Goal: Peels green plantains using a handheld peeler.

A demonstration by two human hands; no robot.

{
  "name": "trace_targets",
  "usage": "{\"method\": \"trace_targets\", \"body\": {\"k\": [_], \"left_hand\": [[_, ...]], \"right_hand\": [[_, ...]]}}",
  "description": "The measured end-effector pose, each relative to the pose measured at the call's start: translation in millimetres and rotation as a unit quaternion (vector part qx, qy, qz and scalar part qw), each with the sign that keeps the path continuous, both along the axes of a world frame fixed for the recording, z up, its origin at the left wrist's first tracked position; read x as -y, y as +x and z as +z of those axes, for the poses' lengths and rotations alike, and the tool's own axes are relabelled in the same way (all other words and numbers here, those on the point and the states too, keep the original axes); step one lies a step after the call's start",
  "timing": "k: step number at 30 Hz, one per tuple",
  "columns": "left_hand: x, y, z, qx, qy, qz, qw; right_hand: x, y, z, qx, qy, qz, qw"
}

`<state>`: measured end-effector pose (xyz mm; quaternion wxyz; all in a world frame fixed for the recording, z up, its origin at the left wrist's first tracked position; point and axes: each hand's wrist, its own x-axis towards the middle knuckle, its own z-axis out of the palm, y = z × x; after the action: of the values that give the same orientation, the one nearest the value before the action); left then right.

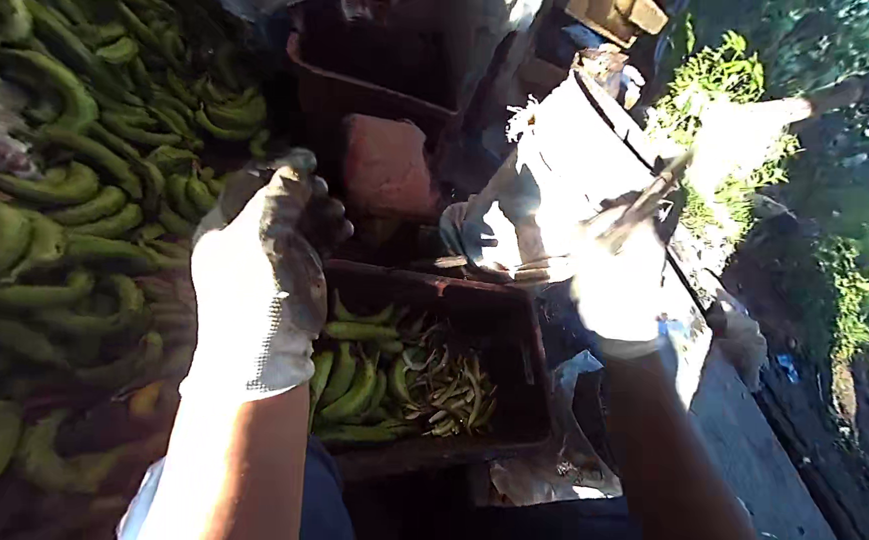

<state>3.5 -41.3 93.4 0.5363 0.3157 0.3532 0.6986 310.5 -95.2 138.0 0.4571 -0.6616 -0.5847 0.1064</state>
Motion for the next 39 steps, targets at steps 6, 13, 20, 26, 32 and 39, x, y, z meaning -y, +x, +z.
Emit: {"method": "trace_targets", "body": {"k": [6,13,20,26,32,39], "left_hand": [[-5.5,-4.1,-4.8,0.002,-0.029,-0.075,0.997],[-9.8,-3.8,-8.0,-0.099,-0.035,-0.116,0.988],[2.8,19.6,-6.3,-0.149,-0.053,-0.155,0.975],[39.1,94.5,-44.5,-0.309,-0.138,-0.338,0.878],[59.4,149.2,-71.4,-0.179,-0.177,-0.395,0.883],[58.8,150.5,-74.2,-0.249,0.069,-0.272,0.927]], "right_hand": [[13.9,-48.9,-265.8,0.077,-0.666,0.22,0.708],[15.4,-49.6,-308.9,0.108,-0.662,0.19,0.717],[13.7,31.6,-161.2,0.132,-0.542,0.122,0.821],[96.3,50.4,-76.2,0.122,-0.334,0.049,0.933],[124.6,34.5,-95.4,0.136,-0.176,0.124,0.967],[111.4,84.1,-93.2,-0.128,-0.249,-0.085,0.956]]}}
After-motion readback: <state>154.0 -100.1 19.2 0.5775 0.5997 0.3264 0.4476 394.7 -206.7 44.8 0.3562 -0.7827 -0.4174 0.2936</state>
